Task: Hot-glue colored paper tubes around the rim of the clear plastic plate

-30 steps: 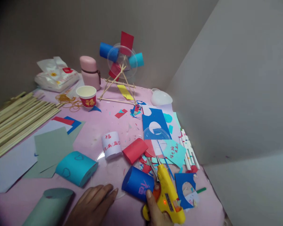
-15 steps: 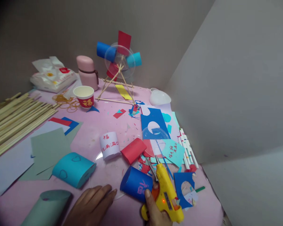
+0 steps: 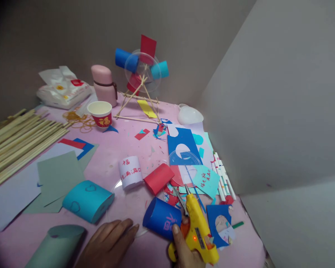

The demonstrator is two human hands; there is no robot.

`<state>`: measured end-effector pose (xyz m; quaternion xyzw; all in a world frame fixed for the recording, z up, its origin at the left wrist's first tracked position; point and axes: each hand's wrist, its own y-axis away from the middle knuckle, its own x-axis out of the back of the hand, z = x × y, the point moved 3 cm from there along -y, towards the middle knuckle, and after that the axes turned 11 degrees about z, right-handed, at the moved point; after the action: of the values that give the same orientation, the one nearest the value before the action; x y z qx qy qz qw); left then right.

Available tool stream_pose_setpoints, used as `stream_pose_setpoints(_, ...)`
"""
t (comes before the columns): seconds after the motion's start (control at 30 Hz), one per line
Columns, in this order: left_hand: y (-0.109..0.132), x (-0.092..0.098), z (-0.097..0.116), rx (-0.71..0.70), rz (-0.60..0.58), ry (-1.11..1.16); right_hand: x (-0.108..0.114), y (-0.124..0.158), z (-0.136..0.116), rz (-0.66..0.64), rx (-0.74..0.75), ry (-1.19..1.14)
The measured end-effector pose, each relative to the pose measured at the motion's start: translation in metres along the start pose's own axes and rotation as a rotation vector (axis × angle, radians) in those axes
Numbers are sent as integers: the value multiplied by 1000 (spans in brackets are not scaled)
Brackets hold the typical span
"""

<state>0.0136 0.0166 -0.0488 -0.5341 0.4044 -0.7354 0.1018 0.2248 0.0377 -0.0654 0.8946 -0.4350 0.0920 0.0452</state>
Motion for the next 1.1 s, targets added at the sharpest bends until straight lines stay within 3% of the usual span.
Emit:
stream_pose_setpoints(0.47, -1, 1, 2, -4, 2, -25, -1, -2, -8, -85, 53, 69)
stream_pose_setpoints(0.73, 2, -4, 6, 49, -46, -19, 6, 3, 0, -63, 77, 129)
stream_pose_setpoints(0.93, 1, -5, 5, 122, -78, 29, 6, 2, 4, -38, 8, 150)
stream_pose_setpoints(1.1, 1, -6, 10, 91, -95, 5, 3, 1, 4, -19, -59, 198)
